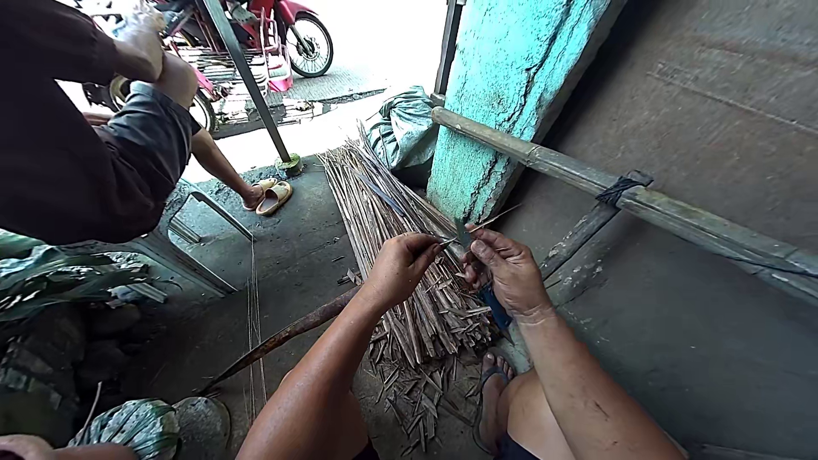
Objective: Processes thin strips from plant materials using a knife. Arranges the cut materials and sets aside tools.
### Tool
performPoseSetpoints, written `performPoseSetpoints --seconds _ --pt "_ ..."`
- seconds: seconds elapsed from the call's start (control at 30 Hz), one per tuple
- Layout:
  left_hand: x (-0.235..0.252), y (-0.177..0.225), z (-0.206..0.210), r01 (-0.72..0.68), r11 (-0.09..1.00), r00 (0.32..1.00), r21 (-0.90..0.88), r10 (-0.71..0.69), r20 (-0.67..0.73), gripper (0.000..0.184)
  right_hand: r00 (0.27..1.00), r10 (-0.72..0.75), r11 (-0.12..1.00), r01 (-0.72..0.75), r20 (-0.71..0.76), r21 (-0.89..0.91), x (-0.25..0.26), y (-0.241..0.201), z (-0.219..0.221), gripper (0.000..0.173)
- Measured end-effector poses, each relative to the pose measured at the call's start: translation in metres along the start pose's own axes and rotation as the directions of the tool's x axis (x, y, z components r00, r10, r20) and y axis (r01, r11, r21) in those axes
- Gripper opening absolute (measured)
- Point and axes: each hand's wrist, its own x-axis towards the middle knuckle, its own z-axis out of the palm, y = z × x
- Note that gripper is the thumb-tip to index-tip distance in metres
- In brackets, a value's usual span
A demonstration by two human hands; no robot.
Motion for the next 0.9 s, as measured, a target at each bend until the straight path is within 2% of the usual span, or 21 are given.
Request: performPoseSetpoints --seconds 0.13,0.23,0.3,0.4,0.5,0.57,0.7,0.9 --pt "-0.001 -0.003 -0.003 -0.001 1.0 1.0 -0.029 0.0 -0.003 0.02 0.985 -0.085 0.994 0.094 -0.151 0.052 0.008 -0.008 -0.018 0.031" --pt "-0.003 -0.008 -0.005 -0.021 1.0 1.0 0.009 0.021 -0.014 0.023 0.959 -0.09 0.983 0.129 -0.27 0.133 0.012 -0.014 -0.029 0.031" --pt "-0.001 -0.011 -0.002 -0.079 0.996 0.997 0.035 0.08 -0.022 0.024 0.97 -0.071 0.985 0.104 -0.232 0.135 0.01 -0.013 -0.029 0.032" --pt "0.003 -0.012 0.005 -0.178 0.982 0.984 0.058 0.178 -0.006 0.026 0.996 -0.056 0.994 0.062 -0.072 0.088 0.001 -0.004 -0.016 0.032" --pt "-0.003 -0.013 -0.003 -0.195 0.968 0.98 0.155 0.197 -0.001 0.028 0.999 -0.018 1.0 0.019 0.036 -0.016 -0.002 0.003 0.009 0.028" --pt "-0.002 -0.011 0.003 -0.201 0.967 0.98 0.155 0.199 0.027 0.027 0.997 0.03 0.997 -0.024 0.077 -0.077 -0.007 0.002 0.01 0.03" --pt "-0.003 -0.013 0.004 -0.202 0.971 0.978 0.125 0.193 0.077 0.027 0.992 0.084 0.996 -0.083 0.093 -0.01 -0.007 0.005 0.009 0.028" --pt "-0.002 -0.012 0.003 -0.177 0.97 0.982 0.164 0.162 0.101 0.03 0.999 0.029 0.999 -0.03 0.039 0.011 -0.003 0.0 -0.002 0.029"
